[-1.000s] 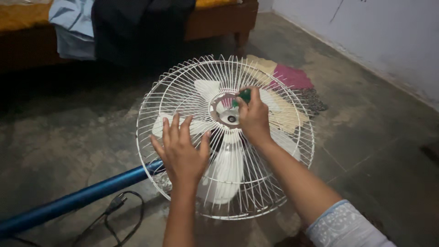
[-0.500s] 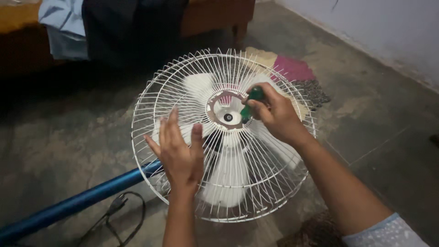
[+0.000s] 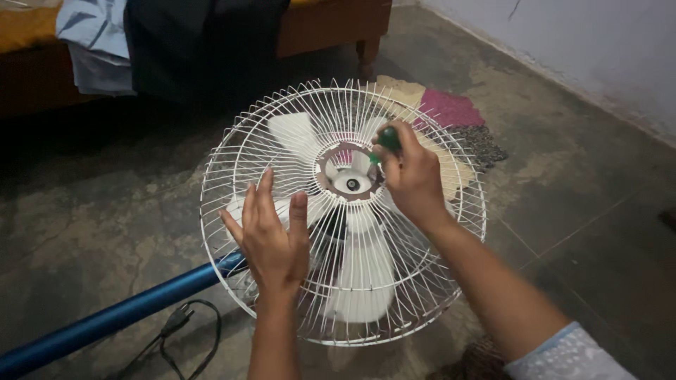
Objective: The person uses a green-handled screwdriver to tighten the central hub nut of a white pedestal fan. They repeatedly rotate the screwdriver and adjust their grip while stabilizing the fan with the other hand.
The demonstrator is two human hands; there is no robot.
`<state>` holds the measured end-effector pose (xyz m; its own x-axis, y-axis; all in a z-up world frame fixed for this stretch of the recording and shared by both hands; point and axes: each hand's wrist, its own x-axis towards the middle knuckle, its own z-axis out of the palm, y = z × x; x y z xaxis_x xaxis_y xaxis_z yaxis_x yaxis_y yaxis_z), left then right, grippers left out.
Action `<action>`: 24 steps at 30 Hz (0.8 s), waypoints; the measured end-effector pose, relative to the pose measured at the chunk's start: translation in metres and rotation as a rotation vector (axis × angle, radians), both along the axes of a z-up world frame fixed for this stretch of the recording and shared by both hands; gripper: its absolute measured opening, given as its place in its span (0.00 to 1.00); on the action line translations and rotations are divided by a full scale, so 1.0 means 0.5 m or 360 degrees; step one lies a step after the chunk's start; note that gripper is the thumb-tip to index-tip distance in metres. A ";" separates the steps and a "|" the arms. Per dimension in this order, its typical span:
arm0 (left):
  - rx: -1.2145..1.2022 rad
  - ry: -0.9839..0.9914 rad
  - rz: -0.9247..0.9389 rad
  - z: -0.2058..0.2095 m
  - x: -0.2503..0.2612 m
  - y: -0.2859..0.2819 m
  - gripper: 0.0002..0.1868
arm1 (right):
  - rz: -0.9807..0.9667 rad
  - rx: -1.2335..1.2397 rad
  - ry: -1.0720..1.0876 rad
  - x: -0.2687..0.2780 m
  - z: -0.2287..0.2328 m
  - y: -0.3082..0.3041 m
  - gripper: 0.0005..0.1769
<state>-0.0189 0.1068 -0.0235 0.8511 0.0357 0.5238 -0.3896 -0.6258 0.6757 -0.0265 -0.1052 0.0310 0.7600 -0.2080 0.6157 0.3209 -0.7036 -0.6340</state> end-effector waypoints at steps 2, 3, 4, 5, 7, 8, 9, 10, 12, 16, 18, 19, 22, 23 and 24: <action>-0.0008 0.0000 -0.0004 0.001 0.001 0.002 0.47 | -0.0122 0.0229 0.0023 0.010 -0.018 0.016 0.11; -0.0017 0.0004 -0.0004 0.003 0.002 0.002 0.48 | -0.0130 0.0364 -0.0025 0.016 -0.023 0.023 0.10; -0.0025 0.0011 -0.0006 0.003 0.002 0.001 0.48 | -0.0140 0.0499 -0.0071 0.021 -0.026 0.031 0.10; -0.0039 0.0005 -0.0004 0.004 0.002 0.001 0.47 | -0.0150 0.0635 -0.0117 0.027 -0.027 0.041 0.10; -0.0062 -0.0003 0.0003 0.005 0.001 0.001 0.46 | -0.0080 0.0758 0.0042 0.053 -0.024 0.072 0.11; -0.0072 -0.0003 0.0013 0.005 0.002 0.001 0.46 | -0.0050 0.0823 0.0124 0.057 -0.023 0.081 0.12; -0.0082 -0.0002 0.0024 0.005 0.004 0.003 0.45 | 0.0028 0.0737 0.0232 0.055 -0.022 0.085 0.12; -0.0099 -0.0003 0.0031 0.006 0.006 0.003 0.44 | 0.0102 0.0644 0.0337 0.053 -0.017 0.085 0.12; -0.0124 -0.0042 0.0016 0.006 0.005 0.004 0.43 | 0.0190 0.0618 0.0577 0.048 -0.003 0.075 0.13; -0.0120 -0.0051 0.0022 -0.004 0.004 0.004 0.44 | 0.0237 0.0595 0.0701 0.000 0.014 -0.006 0.13; -0.0115 -0.0038 0.0029 -0.005 0.004 0.002 0.44 | 0.0216 0.0489 0.0595 -0.015 0.018 -0.034 0.12; -0.0114 -0.0035 0.0029 -0.004 0.005 0.001 0.44 | 0.0184 0.0460 0.0564 -0.022 0.022 -0.040 0.12; -0.0045 -0.0088 0.0046 -0.002 0.002 0.000 0.44 | 0.0124 0.0358 0.0379 -0.032 0.034 -0.034 0.11; -0.0041 -0.0075 0.0042 -0.001 0.003 -0.001 0.44 | 0.0112 0.0323 0.0305 -0.033 0.038 -0.027 0.11; -0.0034 -0.0056 0.0039 -0.001 0.003 0.000 0.44 | 0.0060 0.0178 0.0249 -0.032 0.043 -0.019 0.11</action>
